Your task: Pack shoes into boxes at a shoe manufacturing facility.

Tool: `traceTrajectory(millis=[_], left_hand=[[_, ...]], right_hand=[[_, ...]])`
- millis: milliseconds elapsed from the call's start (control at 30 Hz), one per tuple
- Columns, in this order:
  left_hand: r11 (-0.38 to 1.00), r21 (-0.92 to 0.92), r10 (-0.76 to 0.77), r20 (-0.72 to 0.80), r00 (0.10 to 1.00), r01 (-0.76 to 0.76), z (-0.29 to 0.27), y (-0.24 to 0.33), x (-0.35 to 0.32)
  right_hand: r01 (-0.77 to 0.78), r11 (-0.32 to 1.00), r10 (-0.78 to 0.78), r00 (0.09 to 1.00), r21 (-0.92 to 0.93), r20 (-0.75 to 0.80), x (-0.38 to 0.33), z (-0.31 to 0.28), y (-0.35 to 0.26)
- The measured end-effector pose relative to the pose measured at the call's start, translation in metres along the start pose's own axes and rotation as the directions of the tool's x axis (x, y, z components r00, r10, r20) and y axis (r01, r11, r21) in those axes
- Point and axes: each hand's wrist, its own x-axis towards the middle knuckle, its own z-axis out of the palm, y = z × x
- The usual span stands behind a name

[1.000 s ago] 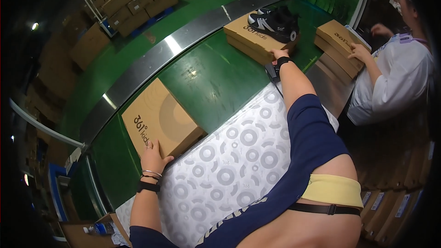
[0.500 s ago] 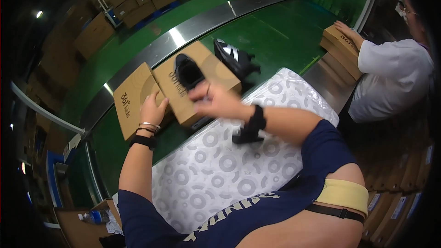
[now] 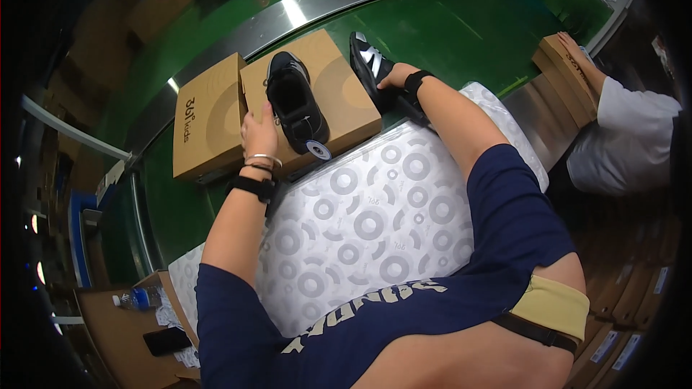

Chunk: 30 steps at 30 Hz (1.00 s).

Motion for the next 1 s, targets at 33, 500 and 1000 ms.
traceTrajectory(millis=[33,500,1000], left_hand=[[0.994,-0.076,-0.085,-0.005,0.996,0.084,0.003,-0.008,-0.003],[0.696,-0.618,-0.057,0.460,0.886,0.366,0.007,0.026,-0.024],[0.655,0.010,0.756,0.007,0.655,-0.756,-0.010,0.090,0.027]], right_hand=[[-0.003,1.000,0.003,1.000,-0.003,0.003,0.000,0.003,0.000],[0.466,0.644,-0.637,0.766,-0.606,-0.088,-0.101,-0.009,-0.129],[0.687,0.711,-0.702,0.680,-0.152,-0.213,-0.029,-0.046,-0.103]])
